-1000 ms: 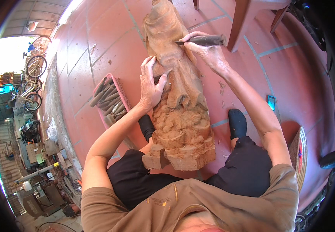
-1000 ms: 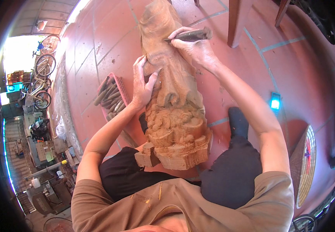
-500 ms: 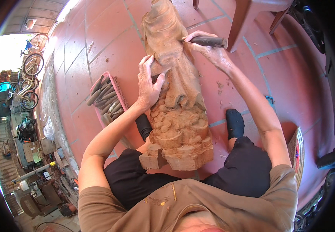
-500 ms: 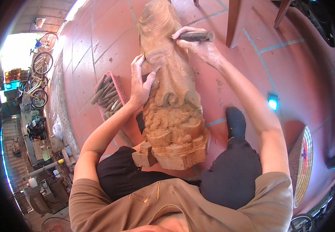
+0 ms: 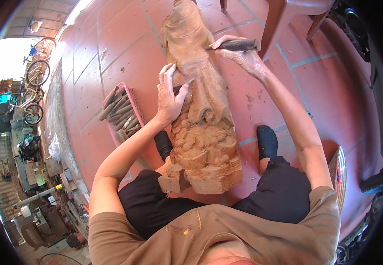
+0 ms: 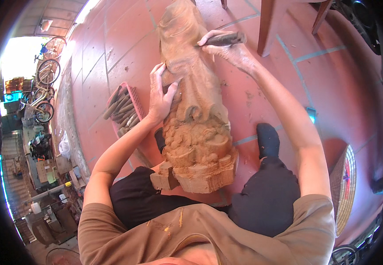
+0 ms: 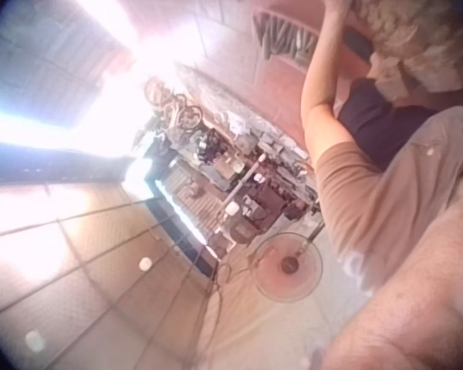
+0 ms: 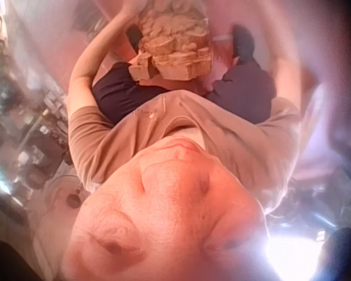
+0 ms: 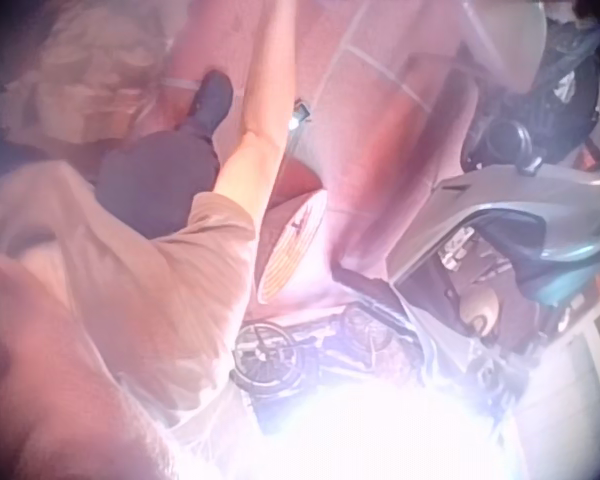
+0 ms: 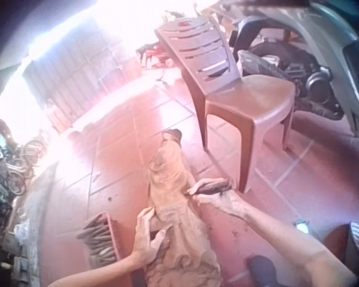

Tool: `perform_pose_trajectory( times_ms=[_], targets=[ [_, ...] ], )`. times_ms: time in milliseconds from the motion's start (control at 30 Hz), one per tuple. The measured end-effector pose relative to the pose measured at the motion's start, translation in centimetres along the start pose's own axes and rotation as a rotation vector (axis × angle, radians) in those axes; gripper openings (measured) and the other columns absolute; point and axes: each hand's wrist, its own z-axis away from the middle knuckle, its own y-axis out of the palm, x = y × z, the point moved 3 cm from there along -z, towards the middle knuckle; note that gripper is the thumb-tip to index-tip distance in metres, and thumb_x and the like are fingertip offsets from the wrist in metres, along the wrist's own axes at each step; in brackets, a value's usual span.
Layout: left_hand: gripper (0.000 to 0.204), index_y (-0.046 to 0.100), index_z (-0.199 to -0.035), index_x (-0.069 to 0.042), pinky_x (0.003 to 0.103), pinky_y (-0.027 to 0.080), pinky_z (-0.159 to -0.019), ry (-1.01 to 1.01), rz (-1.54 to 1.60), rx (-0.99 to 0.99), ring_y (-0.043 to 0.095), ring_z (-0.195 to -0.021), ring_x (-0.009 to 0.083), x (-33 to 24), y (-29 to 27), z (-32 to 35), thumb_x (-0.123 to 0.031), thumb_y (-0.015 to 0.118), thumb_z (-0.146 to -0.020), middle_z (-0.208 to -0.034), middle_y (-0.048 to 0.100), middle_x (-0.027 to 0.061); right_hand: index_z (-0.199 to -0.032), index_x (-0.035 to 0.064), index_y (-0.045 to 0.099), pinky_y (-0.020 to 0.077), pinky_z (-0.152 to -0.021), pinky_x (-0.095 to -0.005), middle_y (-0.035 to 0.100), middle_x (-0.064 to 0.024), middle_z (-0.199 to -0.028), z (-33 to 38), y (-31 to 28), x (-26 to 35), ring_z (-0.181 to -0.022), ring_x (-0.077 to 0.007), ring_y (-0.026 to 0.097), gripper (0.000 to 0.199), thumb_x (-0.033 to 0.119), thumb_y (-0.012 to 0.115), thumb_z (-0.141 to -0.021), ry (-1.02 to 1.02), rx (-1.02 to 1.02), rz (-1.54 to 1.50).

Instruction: The person carves a wooden sculpture using a chisel and mallet, focusing on refining the upper torso and shoulder area. They repeatedly strike the chisel to remove wood shavings and smooth the surface.

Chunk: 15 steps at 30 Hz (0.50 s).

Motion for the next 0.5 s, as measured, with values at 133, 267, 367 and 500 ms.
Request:
perform_pose_trajectory(
  times_ms=[133,267,367,500],
  targets=[
    [0.064,0.04,-0.145,0.0,0.047,0.033,-0.113,0.001,0.009,0.008,0.04,-0.136,0.0379,-0.2,0.5,-0.4,-0.016,0.066,-0.088,-0.146,0.039,0.0206,-0.105,0.0073,0.072,0.0487,-0.103,-0.0319,0.072,-0.0041,-0.115,-0.8,-0.6,-0.8,-0.112,-0.0137,0.063,0.015,0.01,0.074,-0.091,-0.053,-0.101,-0.084],
    [0.064,0.04,-0.145,0.0,0.047,0.032,-0.114,0.01,-0.002,0.001,0.04,-0.136,0.0378,0.2,0.6,-0.3,-0.016,0.066,-0.088,-0.146,0.039,0.0207,-0.104,0.0086,0.073,0.0495,-0.098,-0.0292,0.072,-0.0017,-0.108,-0.2,0.7,-1.7,-0.103,-0.0115,0.064,0.014,0.009,0.071,-0.09,-0.035,-0.144,-0.131],
    [0.065,0.04,-0.145,0.0,0.047,0.033,-0.114,-0.016,0.011,-0.003,0.04,-0.137,0.0376,0.3,0.2,0.0,-0.017,0.066,-0.088,-0.146,0.039,0.0207,-0.102,0.0083,0.072,0.0483,-0.103,-0.0321,0.071,-0.0064,-0.121,0.4,0.7,-1.4,-0.111,-0.0144,0.063,0.012,0.012,0.074,-0.091,0.022,-0.032,-0.039],
    [0.065,0.04,-0.145,0.001,0.047,0.033,-0.113,0.003,-0.003,0.004,0.04,-0.136,0.0377,0.0,0.2,-0.2,-0.016,0.066,-0.088,-0.146,0.039,0.0205,-0.098,0.0085,0.073,0.0496,-0.1,-0.0309,0.072,-0.0041,-0.116,-0.4,-0.2,-0.2,-0.108,-0.0129,0.064,0.008,0.012,0.073,-0.091,-0.068,-0.05,-0.051]
  ],
)
